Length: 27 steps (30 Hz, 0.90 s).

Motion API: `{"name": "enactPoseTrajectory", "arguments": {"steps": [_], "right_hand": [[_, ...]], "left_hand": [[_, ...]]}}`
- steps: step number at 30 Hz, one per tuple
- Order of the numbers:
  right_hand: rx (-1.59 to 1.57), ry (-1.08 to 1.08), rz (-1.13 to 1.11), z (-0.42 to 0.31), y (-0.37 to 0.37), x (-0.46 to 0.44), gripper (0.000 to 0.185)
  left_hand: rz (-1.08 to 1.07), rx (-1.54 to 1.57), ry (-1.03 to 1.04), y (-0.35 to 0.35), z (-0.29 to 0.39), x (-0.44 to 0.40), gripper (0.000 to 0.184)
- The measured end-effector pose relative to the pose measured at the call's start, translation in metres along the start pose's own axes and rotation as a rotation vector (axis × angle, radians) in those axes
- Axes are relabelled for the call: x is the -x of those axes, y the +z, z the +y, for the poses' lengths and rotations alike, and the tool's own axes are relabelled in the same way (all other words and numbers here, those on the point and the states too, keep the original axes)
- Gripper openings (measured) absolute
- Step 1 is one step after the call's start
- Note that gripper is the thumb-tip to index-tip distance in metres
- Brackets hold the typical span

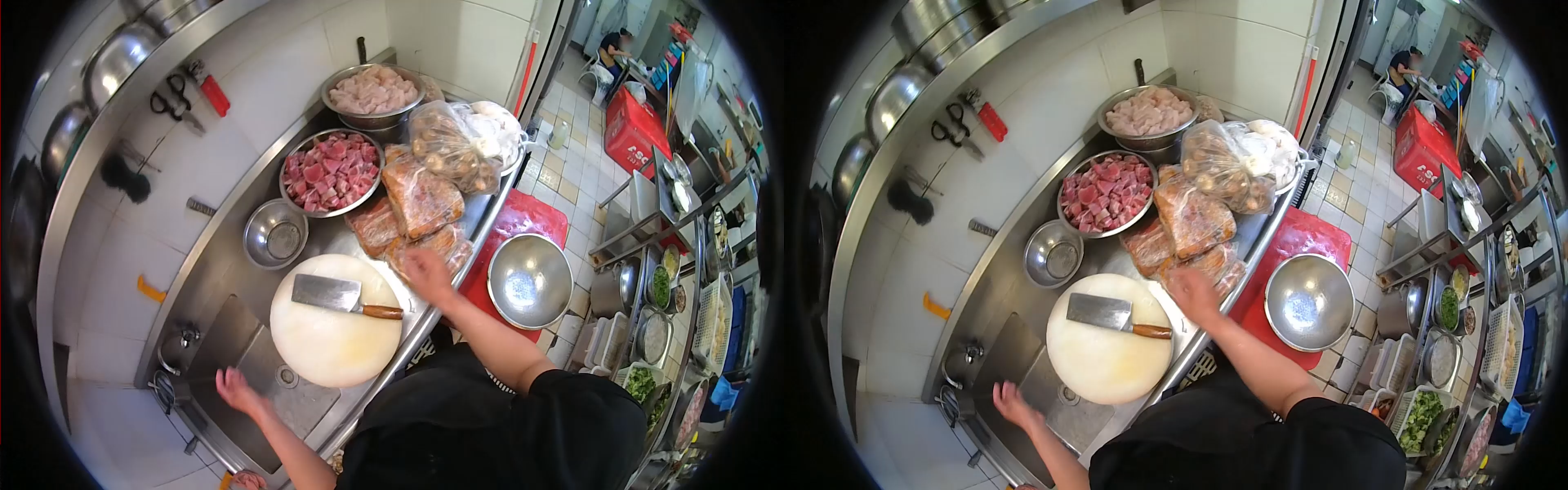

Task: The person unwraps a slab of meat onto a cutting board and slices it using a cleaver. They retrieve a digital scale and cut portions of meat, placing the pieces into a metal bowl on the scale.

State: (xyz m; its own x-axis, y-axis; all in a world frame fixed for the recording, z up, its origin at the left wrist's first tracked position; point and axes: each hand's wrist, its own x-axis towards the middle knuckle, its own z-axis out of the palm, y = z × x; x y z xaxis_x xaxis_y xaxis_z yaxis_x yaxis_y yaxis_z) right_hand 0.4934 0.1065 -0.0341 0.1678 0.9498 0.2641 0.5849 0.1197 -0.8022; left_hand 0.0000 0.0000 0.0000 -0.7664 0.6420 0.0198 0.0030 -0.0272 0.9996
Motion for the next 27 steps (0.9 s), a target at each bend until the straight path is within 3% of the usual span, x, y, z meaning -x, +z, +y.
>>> {"name": "enactPoseTrajectory", "arguments": {"steps": [1, 2, 3, 5, 6, 8, 10, 11, 13, 15, 17, 20, 24, 26, 27], "right_hand": [[-0.106, 0.154, 0.111, 0.012, -0.007, -0.011, 0.039], [-0.196, 0.188, 0.222, 0.022, -0.016, -0.024, 0.039], [-0.266, 0.233, 0.321, 0.066, -0.077, -0.048, 0.039], [-0.243, 0.312, 0.366, 0.091, -0.097, -0.085, 0.04], [-0.207, 0.389, 0.401, 0.102, -0.104, -0.1, 0.041], [-0.355, 0.464, 0.298, 0.115, -0.103, -0.117, 0.043], [-0.504, 0.533, 0.205, 0.116, -0.102, -0.131, 0.045], [-0.537, 0.563, 0.148, 0.113, -0.102, -0.134, 0.044], [-0.572, 0.588, 0.105, 0.107, -0.112, -0.14, 0.043], [-0.58, 0.608, 0.245, 0.103, -0.122, -0.15, 0.048], [-0.626, 0.581, 0.359, 0.104, -0.119, -0.16, 0.048], [-0.68, 0.431, 0.509, 0.088, -0.133, -0.184, 0.049], [-0.585, 0.439, 0.412, 0.086, -0.144, -0.208, 0.042], [-0.395, 0.278, 0.122, 0.079, -0.166, -0.206, 0.036], [-0.394, 0.272, 0.11, 0.068, -0.178, -0.208, 0.036]], "left_hand": [[-0.005, -0.002, 0.009, 0.001, 0.003, -0.006, 0.053], [-0.141, 0.026, -0.035, 0.048, 0.034, 0.015, 0.053], [-0.275, 0.049, -0.106, 0.133, 0.05, 0.079, 0.052], [-0.691, 0.066, -0.195, 0.223, 0.046, 0.103, 0.049], [-0.781, 0.018, -0.261, 0.272, 0.043, 0.117, 0.052], [-0.952, -0.012, -0.336, 0.358, 0.015, 0.132, 0.06], [-1.002, -0.163, -0.356, 0.432, -0.015, 0.133, 0.077], [-0.991, -0.238, -0.425, 0.463, -0.031, 0.13, 0.075], [-1.029, -0.253, -0.549, 0.498, -0.024, 0.141, 0.067], [-1.056, -0.261, -0.453, 0.513, -0.028, 0.149, 0.057], [-1.069, -0.077, -0.785, 0.518, -0.044, 0.145, 0.057], [-1.068, -0.013, -0.865, 0.515, -0.038, 0.148, 0.058], [-1.049, 0.016, -0.89, 0.514, -0.014, 0.161, 0.057], [-1.054, 0.034, -0.832, 0.512, -0.008, 0.167, 0.055], [-1.062, 0.048, -0.774, 0.509, -0.003, 0.169, 0.053]]}}
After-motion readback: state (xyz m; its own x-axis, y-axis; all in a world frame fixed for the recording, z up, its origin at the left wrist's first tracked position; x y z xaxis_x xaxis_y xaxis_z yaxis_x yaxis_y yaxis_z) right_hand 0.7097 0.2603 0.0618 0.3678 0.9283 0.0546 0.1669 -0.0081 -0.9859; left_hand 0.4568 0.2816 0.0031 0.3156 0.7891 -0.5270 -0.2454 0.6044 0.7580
